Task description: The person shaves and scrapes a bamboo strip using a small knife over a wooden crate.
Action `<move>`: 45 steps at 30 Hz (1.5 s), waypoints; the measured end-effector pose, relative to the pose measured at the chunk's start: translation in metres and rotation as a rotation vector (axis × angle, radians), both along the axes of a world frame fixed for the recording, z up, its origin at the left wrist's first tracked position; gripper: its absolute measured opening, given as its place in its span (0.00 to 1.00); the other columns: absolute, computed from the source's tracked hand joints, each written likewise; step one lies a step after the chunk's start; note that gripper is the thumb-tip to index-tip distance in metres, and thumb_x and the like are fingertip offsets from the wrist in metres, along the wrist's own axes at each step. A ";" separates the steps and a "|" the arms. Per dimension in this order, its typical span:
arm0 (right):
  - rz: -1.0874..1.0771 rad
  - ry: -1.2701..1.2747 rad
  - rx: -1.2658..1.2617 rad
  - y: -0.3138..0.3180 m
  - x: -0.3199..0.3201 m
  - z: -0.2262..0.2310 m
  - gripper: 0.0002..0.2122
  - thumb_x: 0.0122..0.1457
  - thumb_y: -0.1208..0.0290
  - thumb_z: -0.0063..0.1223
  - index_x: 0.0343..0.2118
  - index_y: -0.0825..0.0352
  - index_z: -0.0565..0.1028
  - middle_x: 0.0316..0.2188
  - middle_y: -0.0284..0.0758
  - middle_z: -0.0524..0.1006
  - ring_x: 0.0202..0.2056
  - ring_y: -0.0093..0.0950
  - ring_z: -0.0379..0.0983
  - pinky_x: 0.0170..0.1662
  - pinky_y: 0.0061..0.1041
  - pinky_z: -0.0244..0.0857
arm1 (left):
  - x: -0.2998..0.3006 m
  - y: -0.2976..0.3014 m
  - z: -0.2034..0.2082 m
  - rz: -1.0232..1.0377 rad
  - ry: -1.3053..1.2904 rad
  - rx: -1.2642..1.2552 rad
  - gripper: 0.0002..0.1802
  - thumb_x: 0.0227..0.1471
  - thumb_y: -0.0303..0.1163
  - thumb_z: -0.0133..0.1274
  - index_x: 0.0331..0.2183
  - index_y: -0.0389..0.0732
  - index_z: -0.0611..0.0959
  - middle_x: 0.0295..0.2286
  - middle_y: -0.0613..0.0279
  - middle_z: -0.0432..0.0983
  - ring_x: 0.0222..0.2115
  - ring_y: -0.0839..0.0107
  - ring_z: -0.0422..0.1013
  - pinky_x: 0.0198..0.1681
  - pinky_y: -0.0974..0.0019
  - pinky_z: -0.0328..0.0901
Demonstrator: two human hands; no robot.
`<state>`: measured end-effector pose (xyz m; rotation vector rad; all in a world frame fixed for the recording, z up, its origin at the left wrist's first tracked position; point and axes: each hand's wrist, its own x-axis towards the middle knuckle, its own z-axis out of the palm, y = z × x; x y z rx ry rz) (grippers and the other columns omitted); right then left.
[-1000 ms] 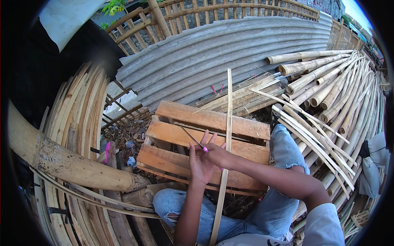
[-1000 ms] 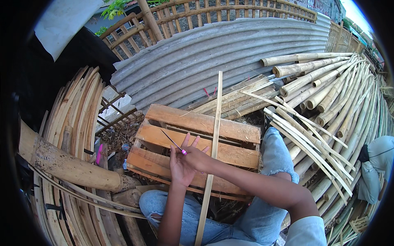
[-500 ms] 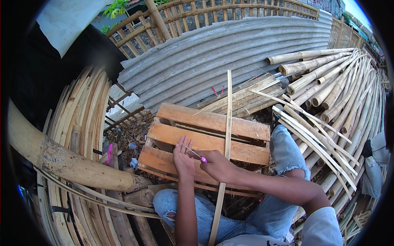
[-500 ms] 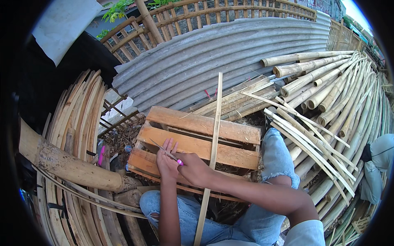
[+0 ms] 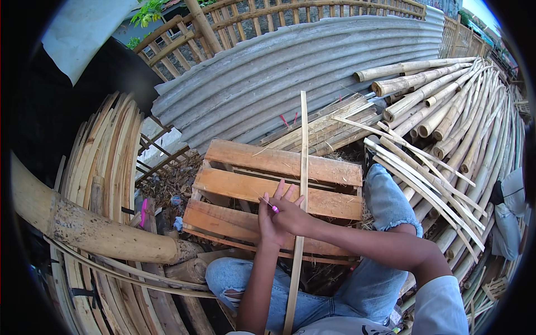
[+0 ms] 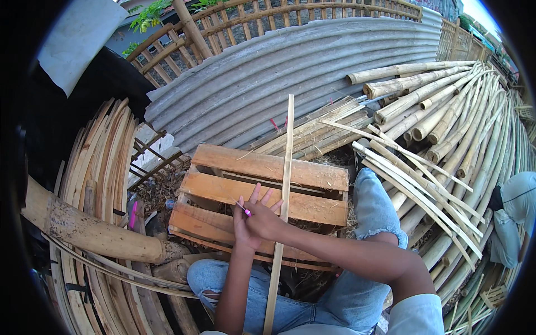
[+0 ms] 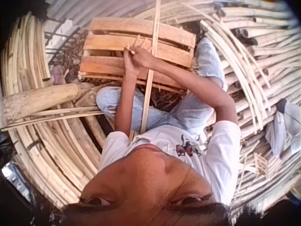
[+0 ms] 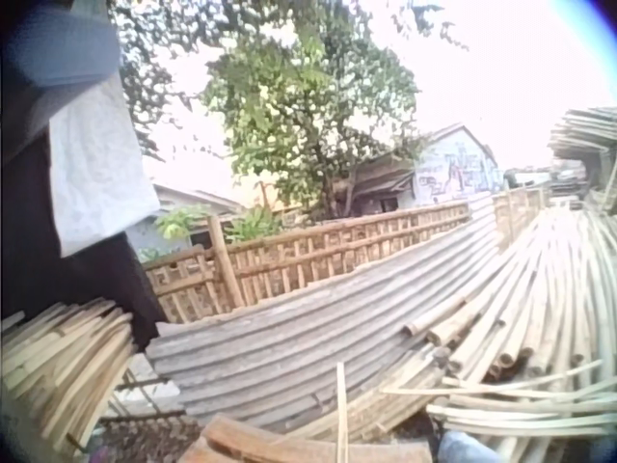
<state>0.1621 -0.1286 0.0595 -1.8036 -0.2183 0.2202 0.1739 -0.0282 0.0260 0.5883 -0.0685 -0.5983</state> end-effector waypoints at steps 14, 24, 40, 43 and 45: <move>0.079 0.151 -0.128 -0.024 0.014 0.082 0.13 0.54 0.67 0.49 0.31 0.76 0.72 0.22 0.51 0.74 0.26 0.48 0.73 0.35 0.40 0.67 | 0.007 0.041 0.019 0.823 0.072 0.285 0.20 0.61 0.43 0.41 0.29 0.36 0.75 0.13 0.68 0.65 0.04 0.82 0.44 0.05 0.78 0.40; -0.049 -0.114 -0.771 -0.124 0.059 0.016 0.13 0.51 0.66 0.50 0.22 0.74 0.76 0.23 0.55 0.74 0.30 0.50 0.73 0.37 0.42 0.67 | -0.025 -0.005 0.003 0.027 -0.628 1.770 0.21 0.48 0.46 0.56 0.24 0.36 0.73 0.17 0.56 0.69 0.24 0.60 0.71 0.28 0.62 0.65; -0.102 0.627 0.072 -0.111 -0.006 -0.071 0.13 0.54 0.67 0.56 0.25 0.72 0.68 0.24 0.40 0.75 0.23 0.27 0.76 0.24 0.23 0.73 | -0.051 -0.033 -0.005 -0.039 -0.926 1.963 0.21 0.40 0.30 0.59 0.37 0.34 0.72 0.32 0.46 0.72 0.34 0.51 0.73 0.37 0.54 0.69; -0.142 0.682 0.272 -0.100 -0.008 -0.082 0.12 0.52 0.72 0.58 0.25 0.68 0.64 0.22 0.38 0.74 0.23 0.27 0.76 0.23 0.22 0.73 | -0.048 -0.032 -0.006 -0.027 -0.811 1.953 0.17 0.40 0.29 0.59 0.33 0.37 0.71 0.31 0.50 0.72 0.35 0.49 0.71 0.36 0.52 0.66; -0.202 0.686 0.290 -0.096 -0.008 -0.087 0.14 0.50 0.77 0.59 0.24 0.64 0.60 0.21 0.39 0.74 0.23 0.27 0.76 0.23 0.24 0.73 | -0.045 -0.030 -0.004 -0.058 -0.795 1.810 0.17 0.39 0.28 0.60 0.32 0.37 0.71 0.29 0.52 0.74 0.33 0.51 0.72 0.35 0.53 0.66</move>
